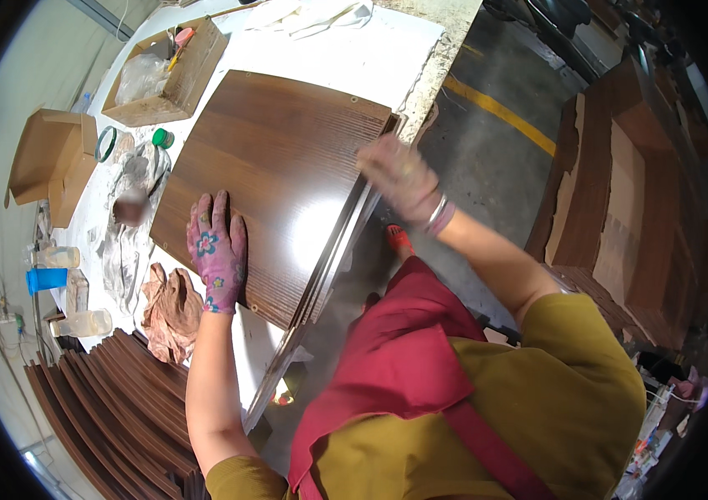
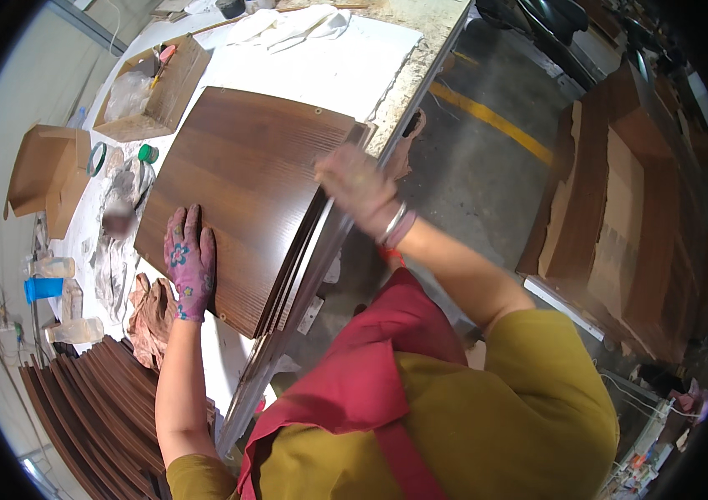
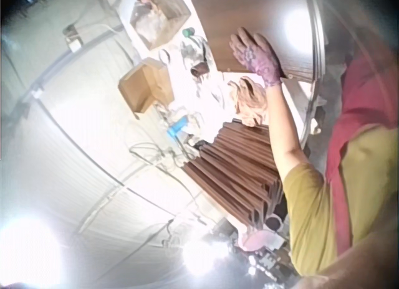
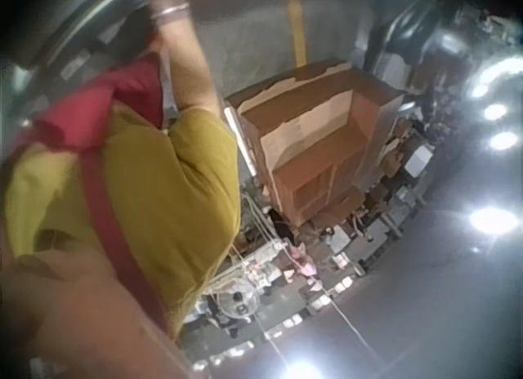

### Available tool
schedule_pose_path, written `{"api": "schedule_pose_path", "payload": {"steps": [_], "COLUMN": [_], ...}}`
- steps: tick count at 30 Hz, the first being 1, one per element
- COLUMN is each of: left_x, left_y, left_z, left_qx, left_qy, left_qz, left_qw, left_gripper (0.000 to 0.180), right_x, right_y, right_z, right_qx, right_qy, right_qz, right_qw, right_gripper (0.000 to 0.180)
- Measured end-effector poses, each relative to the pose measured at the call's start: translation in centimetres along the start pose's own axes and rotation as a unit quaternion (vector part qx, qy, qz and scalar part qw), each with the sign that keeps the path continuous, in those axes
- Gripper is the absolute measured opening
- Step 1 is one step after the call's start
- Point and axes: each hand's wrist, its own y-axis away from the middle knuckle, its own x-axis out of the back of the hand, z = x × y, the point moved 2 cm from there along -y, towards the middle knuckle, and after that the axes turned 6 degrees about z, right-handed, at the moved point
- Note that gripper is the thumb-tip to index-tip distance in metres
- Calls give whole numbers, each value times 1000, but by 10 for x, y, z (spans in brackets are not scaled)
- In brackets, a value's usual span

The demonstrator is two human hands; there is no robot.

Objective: The person wipes down wooden furniture panels with a cloth, handling them one by one from a stack and placing them into a new stack.

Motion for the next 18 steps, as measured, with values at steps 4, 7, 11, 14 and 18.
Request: {"api": "schedule_pose_path", "payload": {"steps": [4, 7, 11, 14, 18], "left_x": [-1, 0, 0, -2, 5], "left_y": [1, 3, -1, 2, 4], "left_z": [-1, -1, 0, -4, -6], "left_qx": [10, 4, -1, 10, 4], "left_qy": [6, 2, 11, 9, 34], "left_qz": [1, 18, 27, 33, 40], "left_qw": [1000, 1000, 1000, 999, 999], "left_gripper": [45, 44, 43, 42, 40], "right_x": [-25, -40, -38, -38, 0], "right_y": [28, 37, 29, 32, -39], "right_z": [-93, -155, -225, -233, -158], "right_qx": [-136, -77, -61, -12, -337], "right_qy": [-77, -151, -317, -425, -529], "right_qz": [-172, -223, -283, -261, -344], "right_qw": [973, 960, 903, 867, 699], "right_gripper": [23, 17, 17, 17, 19]}}
